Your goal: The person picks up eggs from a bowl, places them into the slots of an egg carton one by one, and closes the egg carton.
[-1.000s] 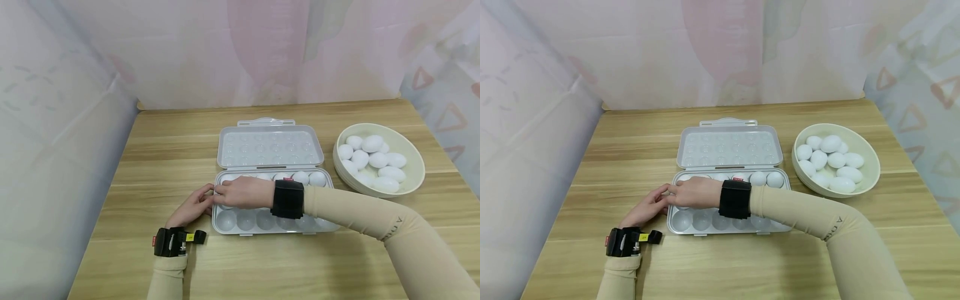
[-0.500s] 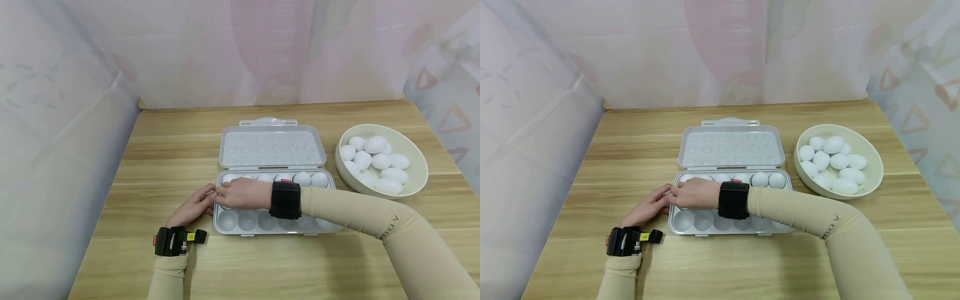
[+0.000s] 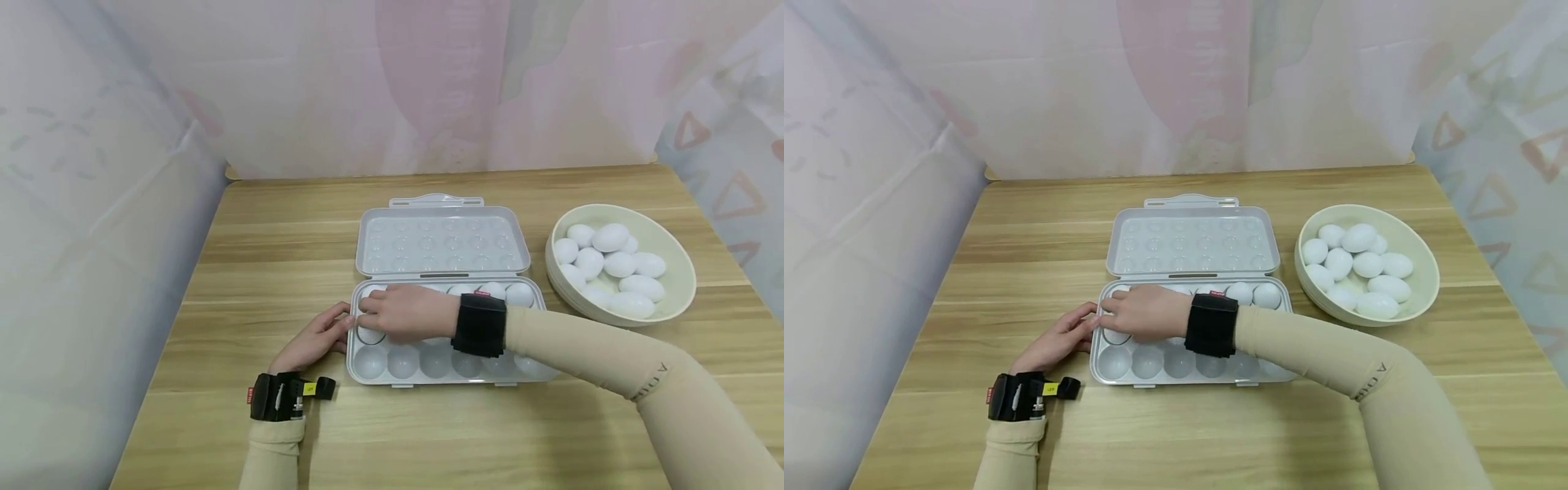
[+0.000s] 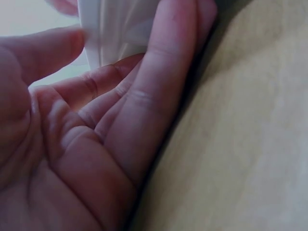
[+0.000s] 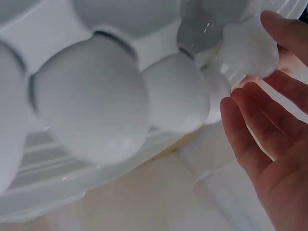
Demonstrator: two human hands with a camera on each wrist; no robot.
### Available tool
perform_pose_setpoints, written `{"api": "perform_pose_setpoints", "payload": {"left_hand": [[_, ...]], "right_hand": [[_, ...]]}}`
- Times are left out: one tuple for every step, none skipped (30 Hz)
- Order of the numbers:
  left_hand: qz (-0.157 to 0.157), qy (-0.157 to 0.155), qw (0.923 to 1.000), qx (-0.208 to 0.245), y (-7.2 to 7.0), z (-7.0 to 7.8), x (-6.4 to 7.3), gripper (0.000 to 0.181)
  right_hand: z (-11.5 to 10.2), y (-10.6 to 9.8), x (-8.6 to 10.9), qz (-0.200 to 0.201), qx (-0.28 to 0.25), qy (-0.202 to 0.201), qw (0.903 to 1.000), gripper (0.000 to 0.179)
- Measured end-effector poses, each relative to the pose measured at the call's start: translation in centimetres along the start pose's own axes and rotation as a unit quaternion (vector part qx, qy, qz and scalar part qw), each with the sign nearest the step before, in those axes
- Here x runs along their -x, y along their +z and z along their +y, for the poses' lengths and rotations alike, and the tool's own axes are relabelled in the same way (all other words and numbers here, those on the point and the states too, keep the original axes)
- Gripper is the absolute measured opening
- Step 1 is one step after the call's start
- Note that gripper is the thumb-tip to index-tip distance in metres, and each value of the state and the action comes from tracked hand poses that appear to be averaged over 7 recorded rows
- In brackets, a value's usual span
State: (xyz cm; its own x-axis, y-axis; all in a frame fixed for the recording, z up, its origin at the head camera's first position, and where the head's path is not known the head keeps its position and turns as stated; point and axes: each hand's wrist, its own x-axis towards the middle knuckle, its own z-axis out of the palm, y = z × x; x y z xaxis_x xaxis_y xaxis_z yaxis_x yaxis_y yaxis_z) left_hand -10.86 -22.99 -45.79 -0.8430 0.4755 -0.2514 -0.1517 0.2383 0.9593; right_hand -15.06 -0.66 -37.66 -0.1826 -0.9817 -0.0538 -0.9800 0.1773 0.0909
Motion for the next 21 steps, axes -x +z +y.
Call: {"api": "perform_pose_setpoints", "payload": {"left_hand": [[-0.001,-0.001,1.0000,0.000,-0.1,0.0,0.0,0.033],[-0.001,-0.002,1.0000,0.000,-0.1,-0.1,0.1,0.034],[0.000,-0.003,1.0000,0.001,-0.2,-0.1,0.1,0.035],[0.001,-0.004,1.0000,-0.001,-0.2,-0.2,0.2,0.035],[0.002,-0.005,1.0000,-0.003,-0.3,-0.2,0.2,0.035],[0.003,-0.005,1.0000,-0.002,-0.3,-0.3,0.2,0.035],[0.005,-0.004,1.0000,-0.001,-0.3,-0.4,0.2,0.035],[0.005,-0.003,1.0000,0.000,-0.3,-0.4,0.2,0.035],[0.004,-0.001,1.0000,0.001,-0.3,-0.4,0.2,0.035],[0.002,0.001,1.0000,0.003,-0.4,-0.5,0.2,0.035],[0.000,0.002,1.0000,0.005,-0.4,-0.5,0.2,0.035],[-0.001,0.003,1.0000,0.007,-0.5,-0.5,0.2,0.035],[-0.002,0.004,1.0000,0.008,-0.5,-0.5,0.2,0.035],[-0.003,0.004,1.0000,0.009,-0.6,-0.5,0.2,0.035],[-0.002,0.004,1.0000,0.008,-0.7,-0.6,0.3,0.035],[-0.001,0.004,1.0000,0.008,-0.8,-0.6,0.3,0.035],[-0.001,0.005,1.0000,0.006,-0.8,-0.6,0.4,0.035],[0.001,0.003,1.0000,0.005,-0.9,-0.6,0.5,0.035],[0.001,0.001,1.0000,0.005,-1.0,-0.6,0.6,0.035],[0.001,-0.001,1.0000,0.004,-1.0,-0.7,0.6,0.035],[0.001,-0.003,1.0000,0.002,-1.1,-0.7,0.7,0.036]], "right_hand": [[0.3,-0.1,0.4,0.004,-0.006,0.006,1.0000,0.035],[0.5,-0.3,0.8,0.003,-0.011,0.013,0.9999,0.034],[0.9,-0.6,1.3,0.002,-0.015,0.020,0.9997,0.033],[1.2,-0.8,1.9,0.004,-0.018,0.026,0.9995,0.035],[1.6,-0.9,2.6,0.005,-0.023,0.033,0.9992,0.038],[2.0,-1.1,3.3,0.008,-0.026,0.041,0.9988,0.040],[2.4,-1.3,4.2,0.010,-0.028,0.051,0.9982,0.042],[2.9,-1.4,5.0,0.018,-0.027,0.058,0.9978,0.042],[3.3,-1.5,6.0,0.031,-0.026,0.065,0.9970,0.042],[3.8,-1.5,7.0,0.044,-0.024,0.073,0.9961,0.042],[4.2,-1.5,7.9,0.054,-0.023,0.082,0.9949,0.041],[4.6,-1.6,8.9,0.062,-0.019,0.091,0.9938,0.040],[4.9,-1.6,9.8,0.068,-0.016,0.099,0.9926,0.040],[5.3,-1.7,10.6,0.073,-0.013,0.106,0.9915,0.039],[5.6,-1.8,11.3,0.075,-0.010,0.114,0.9906,0.039],[5.8,-1.9,12.0,0.076,-0.007,0.121,0.9897,0.039],[6.1,-2.1,12.5,0.077,-0.008,0.127,0.9889,0.038],[6.3,-2.2,13.0,0.076,-0.008,0.134,0.9881,0.037],[6.5,-2.3,13.5,0.076,-0.008,0.139,0.9873,0.037],[6.7,-2.4,14.0,0.077,-0.009,0.146,0.9862,0.036],[6.9,-2.4,14.4,0.075,-0.009,0.155,0.9850,0.036]]}}
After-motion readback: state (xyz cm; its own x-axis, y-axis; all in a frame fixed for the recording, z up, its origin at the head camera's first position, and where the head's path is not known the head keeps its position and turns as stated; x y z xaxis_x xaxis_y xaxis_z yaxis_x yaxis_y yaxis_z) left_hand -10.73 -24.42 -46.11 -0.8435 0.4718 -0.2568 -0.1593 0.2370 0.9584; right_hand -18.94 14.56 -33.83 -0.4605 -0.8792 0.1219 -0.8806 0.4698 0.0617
